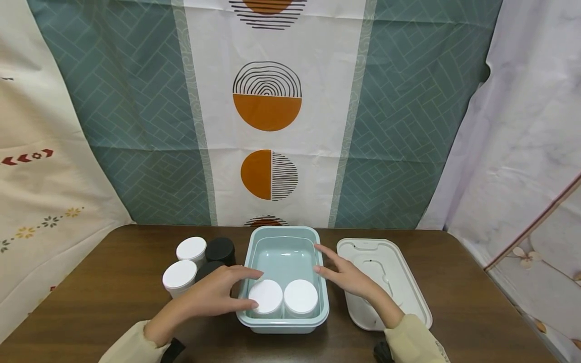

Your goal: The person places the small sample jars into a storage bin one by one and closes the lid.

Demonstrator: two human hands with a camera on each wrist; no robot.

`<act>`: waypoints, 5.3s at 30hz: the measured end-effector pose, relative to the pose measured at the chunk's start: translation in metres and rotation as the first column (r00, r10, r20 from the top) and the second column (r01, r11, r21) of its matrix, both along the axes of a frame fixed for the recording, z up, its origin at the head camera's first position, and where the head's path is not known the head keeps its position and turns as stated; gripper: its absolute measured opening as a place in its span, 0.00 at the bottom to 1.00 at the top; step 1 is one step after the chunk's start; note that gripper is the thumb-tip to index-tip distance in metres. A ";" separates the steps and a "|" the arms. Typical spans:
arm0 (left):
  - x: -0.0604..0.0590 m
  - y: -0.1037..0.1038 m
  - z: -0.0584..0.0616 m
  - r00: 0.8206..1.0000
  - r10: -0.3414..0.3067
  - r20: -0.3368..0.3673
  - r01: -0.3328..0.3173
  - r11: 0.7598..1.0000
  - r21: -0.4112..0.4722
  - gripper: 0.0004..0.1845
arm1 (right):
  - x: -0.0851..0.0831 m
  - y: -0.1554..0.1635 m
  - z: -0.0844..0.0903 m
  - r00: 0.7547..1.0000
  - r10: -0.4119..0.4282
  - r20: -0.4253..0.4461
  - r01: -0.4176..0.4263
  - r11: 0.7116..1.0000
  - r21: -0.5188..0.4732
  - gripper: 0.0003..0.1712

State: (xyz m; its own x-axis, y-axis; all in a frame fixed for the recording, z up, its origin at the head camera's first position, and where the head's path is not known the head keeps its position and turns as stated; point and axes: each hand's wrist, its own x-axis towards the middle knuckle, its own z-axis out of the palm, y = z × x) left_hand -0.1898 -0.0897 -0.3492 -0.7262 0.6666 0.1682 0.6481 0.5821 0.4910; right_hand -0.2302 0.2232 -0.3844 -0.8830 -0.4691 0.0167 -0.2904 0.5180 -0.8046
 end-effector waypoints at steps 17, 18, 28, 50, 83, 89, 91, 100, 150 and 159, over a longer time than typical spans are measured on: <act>0.006 -0.060 -0.002 0.938 0.323 -0.128 -0.276 0.916 0.291 0.23 | -0.001 0.002 -0.001 1.000 0.002 -0.005 -0.002 1.000 0.009 0.35; 0.007 -0.063 -0.002 0.932 0.341 -0.122 -0.293 0.908 0.300 0.24 | -0.001 0.002 -0.001 1.000 0.003 -0.005 -0.003 1.000 0.009 0.35; 0.007 -0.101 -0.012 0.866 0.477 -0.151 -0.400 0.841 0.365 0.28 | -0.001 0.000 0.000 1.000 0.017 -0.012 -0.017 1.000 0.006 0.35; 0.001 -0.128 -0.031 0.882 0.469 0.055 -0.466 0.847 0.254 0.35 | 0.000 0.000 0.000 1.000 0.019 -0.007 -0.019 1.000 0.000 0.35; 0.009 -0.126 0.003 0.809 0.553 -0.201 -0.461 0.807 0.368 0.31 | 0.001 0.000 0.000 1.000 0.021 -0.003 -0.021 1.000 -0.002 0.35; 0.008 -0.112 0.018 0.821 0.529 -0.214 -0.408 0.807 0.427 0.31 | 0.001 0.000 0.001 1.000 0.014 0.000 -0.014 1.000 0.005 0.35; 0.006 -0.106 0.023 0.834 0.509 -0.213 -0.379 0.809 0.450 0.31 | 0.001 0.000 0.001 1.000 0.013 0.001 -0.013 1.000 0.004 0.35; -0.005 -0.066 0.034 0.899 0.415 -0.138 -0.317 0.836 0.447 0.33 | 0.000 0.001 0.000 1.000 0.024 0.001 -0.024 1.000 -0.007 0.35; -0.056 0.075 -0.016 0.992 0.103 0.074 -0.112 0.985 0.133 0.33 | -0.002 0.001 -0.005 0.999 0.039 0.024 -0.038 0.998 -0.045 0.36; -0.060 0.079 -0.016 0.977 0.056 0.205 -0.085 0.987 0.137 0.32 | -0.002 0.001 -0.005 0.999 0.037 0.014 -0.037 0.999 -0.034 0.35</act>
